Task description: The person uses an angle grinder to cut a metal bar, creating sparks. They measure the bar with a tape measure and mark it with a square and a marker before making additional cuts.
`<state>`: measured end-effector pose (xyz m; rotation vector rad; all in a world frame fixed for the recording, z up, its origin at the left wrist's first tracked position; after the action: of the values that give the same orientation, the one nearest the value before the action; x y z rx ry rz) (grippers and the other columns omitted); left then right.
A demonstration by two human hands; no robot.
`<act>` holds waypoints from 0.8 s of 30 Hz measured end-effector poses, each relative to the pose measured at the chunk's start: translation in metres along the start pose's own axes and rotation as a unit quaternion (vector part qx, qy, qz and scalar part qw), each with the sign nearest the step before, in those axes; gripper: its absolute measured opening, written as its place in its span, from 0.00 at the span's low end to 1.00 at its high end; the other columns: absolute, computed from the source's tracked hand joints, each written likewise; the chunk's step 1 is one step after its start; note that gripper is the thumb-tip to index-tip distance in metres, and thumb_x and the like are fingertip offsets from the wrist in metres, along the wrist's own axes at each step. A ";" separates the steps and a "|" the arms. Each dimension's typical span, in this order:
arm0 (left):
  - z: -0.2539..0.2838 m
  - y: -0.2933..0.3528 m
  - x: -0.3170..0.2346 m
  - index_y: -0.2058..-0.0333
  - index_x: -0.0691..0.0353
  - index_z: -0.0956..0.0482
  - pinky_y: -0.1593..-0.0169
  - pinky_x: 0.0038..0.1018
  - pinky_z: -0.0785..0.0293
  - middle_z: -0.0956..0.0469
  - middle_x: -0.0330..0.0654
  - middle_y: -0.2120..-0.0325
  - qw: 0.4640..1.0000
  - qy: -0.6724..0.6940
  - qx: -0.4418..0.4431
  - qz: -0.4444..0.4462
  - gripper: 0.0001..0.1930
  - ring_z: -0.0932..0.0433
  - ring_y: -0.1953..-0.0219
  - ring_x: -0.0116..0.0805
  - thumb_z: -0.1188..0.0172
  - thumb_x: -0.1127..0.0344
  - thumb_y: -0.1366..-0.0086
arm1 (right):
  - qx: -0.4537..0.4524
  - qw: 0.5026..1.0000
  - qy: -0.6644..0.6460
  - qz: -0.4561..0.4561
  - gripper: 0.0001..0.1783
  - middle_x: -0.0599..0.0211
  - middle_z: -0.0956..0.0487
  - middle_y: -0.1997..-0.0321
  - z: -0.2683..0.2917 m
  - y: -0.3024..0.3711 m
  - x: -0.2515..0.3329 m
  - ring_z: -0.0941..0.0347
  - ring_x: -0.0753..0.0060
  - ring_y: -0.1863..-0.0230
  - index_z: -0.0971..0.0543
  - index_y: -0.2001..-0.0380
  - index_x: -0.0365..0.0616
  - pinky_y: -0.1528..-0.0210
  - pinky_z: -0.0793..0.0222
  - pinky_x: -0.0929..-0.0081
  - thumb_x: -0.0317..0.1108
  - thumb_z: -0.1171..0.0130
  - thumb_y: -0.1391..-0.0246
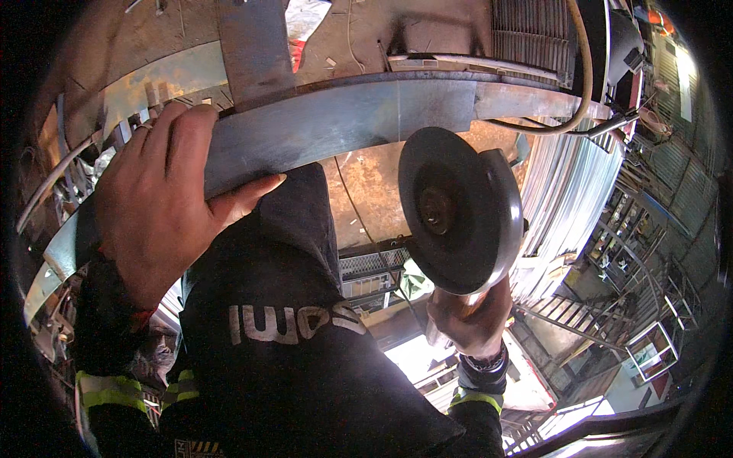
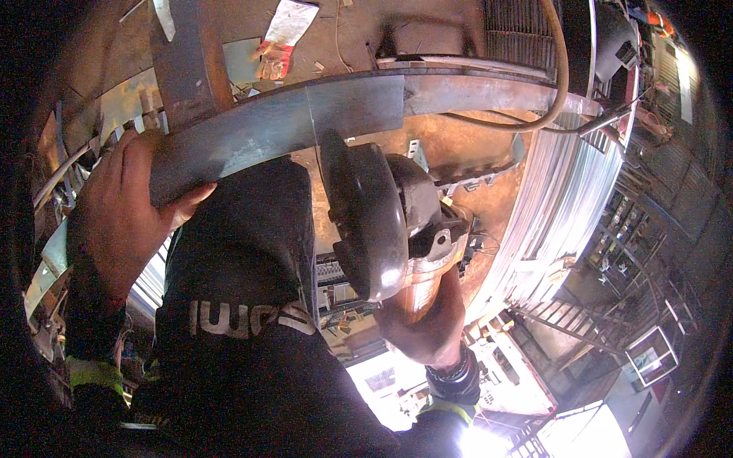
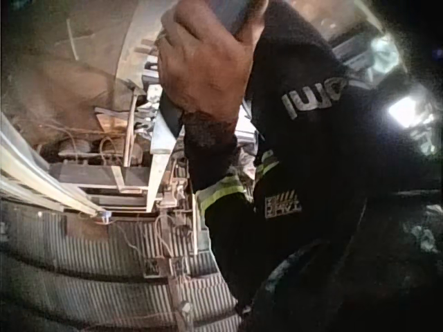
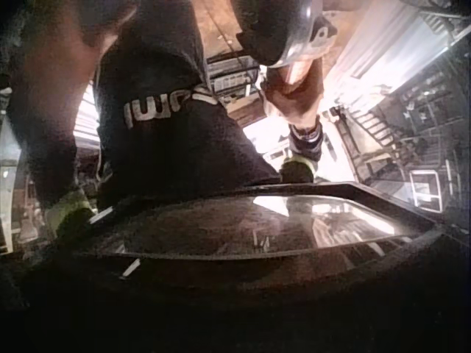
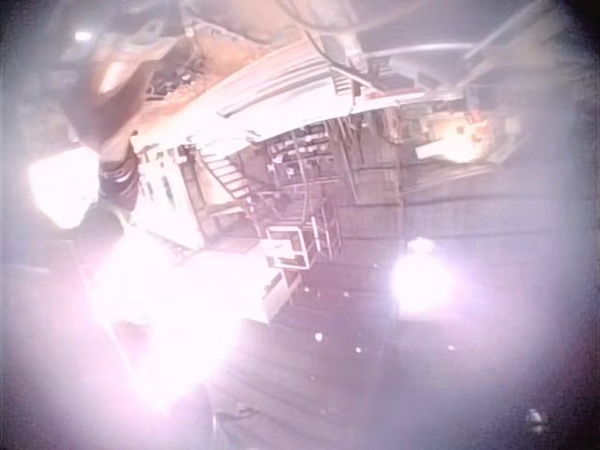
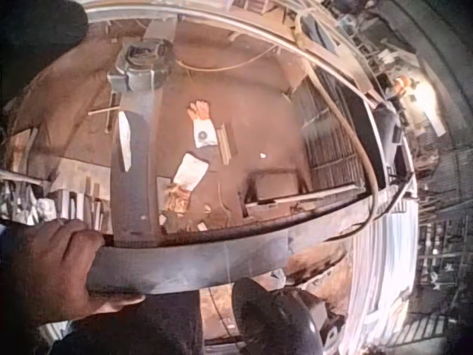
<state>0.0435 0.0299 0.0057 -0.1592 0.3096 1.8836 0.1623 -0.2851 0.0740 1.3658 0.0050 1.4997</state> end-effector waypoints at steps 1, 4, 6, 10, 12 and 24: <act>0.001 0.000 0.000 0.53 0.68 0.30 0.54 0.47 0.25 0.24 0.59 0.59 1.000 0.002 0.005 0.004 0.40 0.22 0.56 0.60 0.33 0.35 0.48 | 0.005 1.000 -0.012 0.003 0.44 0.54 0.27 0.43 -0.001 -0.001 -0.001 0.28 0.64 0.42 0.41 0.38 0.33 0.42 0.31 0.67 0.21 0.31 0.59; -0.004 0.004 0.002 0.52 0.69 0.30 0.52 0.46 0.25 0.24 0.60 0.58 1.000 0.008 0.006 0.018 0.41 0.23 0.55 0.60 0.33 0.35 0.48 | 0.030 0.998 -0.029 0.041 0.45 0.53 0.27 0.42 -0.001 -0.003 -0.004 0.28 0.63 0.42 0.42 0.37 0.34 0.41 0.30 0.67 0.19 0.32 0.58; -0.005 0.004 0.002 0.51 0.69 0.30 0.51 0.46 0.25 0.25 0.60 0.57 1.000 0.008 0.008 0.019 0.42 0.23 0.54 0.60 0.33 0.34 0.48 | 0.032 0.997 -0.012 0.073 0.46 0.53 0.27 0.42 -0.005 -0.007 0.002 0.28 0.63 0.41 0.43 0.36 0.35 0.40 0.30 0.67 0.18 0.32 0.58; -0.006 0.003 0.003 0.51 0.69 0.31 0.50 0.45 0.25 0.25 0.61 0.56 1.000 0.012 0.024 0.015 0.42 0.24 0.52 0.61 0.34 0.34 0.48 | 0.040 0.999 -0.010 0.027 0.47 0.53 0.28 0.41 -0.007 -0.009 0.002 0.28 0.64 0.41 0.44 0.36 0.37 0.40 0.30 0.66 0.17 0.32 0.59; -0.008 0.005 0.004 0.51 0.70 0.31 0.50 0.45 0.26 0.26 0.62 0.56 0.999 0.014 0.026 0.016 0.43 0.24 0.52 0.61 0.34 0.34 0.48 | 0.032 0.998 -0.055 -0.009 0.48 0.53 0.28 0.41 -0.008 -0.006 -0.005 0.28 0.64 0.41 0.45 0.36 0.37 0.40 0.30 0.67 0.17 0.32 0.59; -0.008 0.006 0.007 0.49 0.69 0.32 0.48 0.46 0.27 0.27 0.61 0.54 0.997 0.029 0.056 0.035 0.43 0.25 0.50 0.61 0.31 0.37 0.50 | -0.001 0.999 0.048 -0.008 0.46 0.55 0.28 0.42 -0.009 -0.004 0.008 0.28 0.65 0.41 0.42 0.36 0.37 0.41 0.30 0.67 0.19 0.30 0.58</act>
<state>0.0352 0.0326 -0.0028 -0.1289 0.4645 1.9270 0.1601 -0.2720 0.0739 1.2883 0.0749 1.5508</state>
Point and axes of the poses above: each hand's wrist, its own y-axis away from the middle knuckle, its own z-axis out of the back of the hand, x = y × z, the point moved 4 cm from there along -y, towards the middle knuckle
